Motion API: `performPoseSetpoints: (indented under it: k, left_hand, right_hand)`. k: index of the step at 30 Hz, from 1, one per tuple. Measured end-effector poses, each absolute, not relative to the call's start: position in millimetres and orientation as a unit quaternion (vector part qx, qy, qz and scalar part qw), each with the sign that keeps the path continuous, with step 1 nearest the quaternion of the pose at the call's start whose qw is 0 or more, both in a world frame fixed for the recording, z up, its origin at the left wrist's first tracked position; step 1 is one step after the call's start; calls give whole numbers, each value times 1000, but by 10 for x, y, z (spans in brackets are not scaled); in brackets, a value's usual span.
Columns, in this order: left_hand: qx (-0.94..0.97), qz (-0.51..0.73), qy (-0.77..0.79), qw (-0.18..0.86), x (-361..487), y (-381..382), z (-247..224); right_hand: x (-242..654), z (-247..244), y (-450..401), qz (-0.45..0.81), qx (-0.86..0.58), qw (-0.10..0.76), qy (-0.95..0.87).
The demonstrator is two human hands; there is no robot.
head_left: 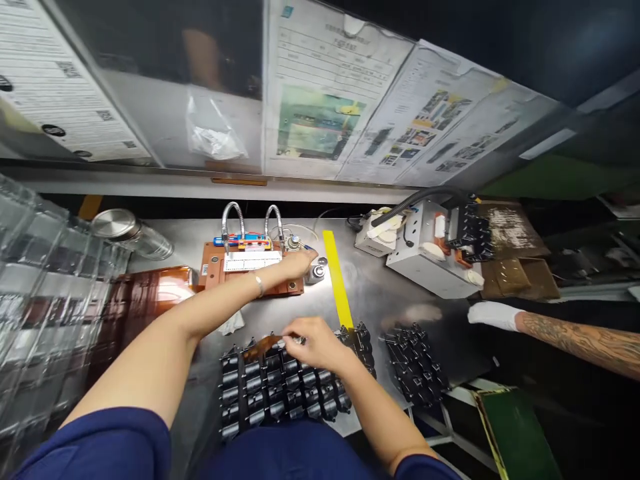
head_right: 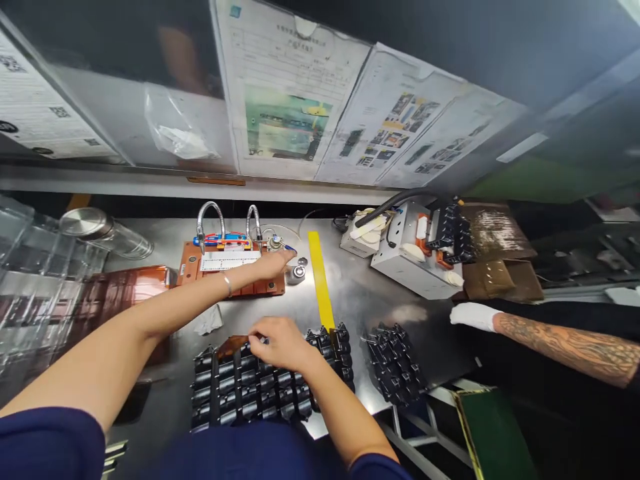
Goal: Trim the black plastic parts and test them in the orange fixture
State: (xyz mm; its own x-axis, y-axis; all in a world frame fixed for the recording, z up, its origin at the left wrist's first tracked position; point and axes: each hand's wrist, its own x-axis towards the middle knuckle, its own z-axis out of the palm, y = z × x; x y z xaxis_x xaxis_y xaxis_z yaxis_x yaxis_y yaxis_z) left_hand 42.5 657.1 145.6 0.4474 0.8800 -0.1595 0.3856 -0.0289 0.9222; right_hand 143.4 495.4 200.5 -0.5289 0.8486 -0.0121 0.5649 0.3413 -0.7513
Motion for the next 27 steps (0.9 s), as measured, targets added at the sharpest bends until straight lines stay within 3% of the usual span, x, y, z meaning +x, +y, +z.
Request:
performPoseSetpoints:
  k: [4,7,13,21,27]
  left_hand:
    - [488,127,437,744,-443,6079,1395]
    - [249,175,480,823,-1136,5803,1331]
    - [126,338,610,706,-1510,5719,1233]
    - [128,315,699,629,-1398,6102,1048]
    - [137,304,724,604,-1349,6206,1007]
  right_hand:
    - [1367,1761,5228,529,-544,293,-582]
    - [1236,1440,5491,612,-592,352,-388]
    - [885,1062,5766,621,-642,398,-210]
    - [878,1141,5996,610,-697,328,-190]
    - [867,1131,6143,602,-708,324,-177]
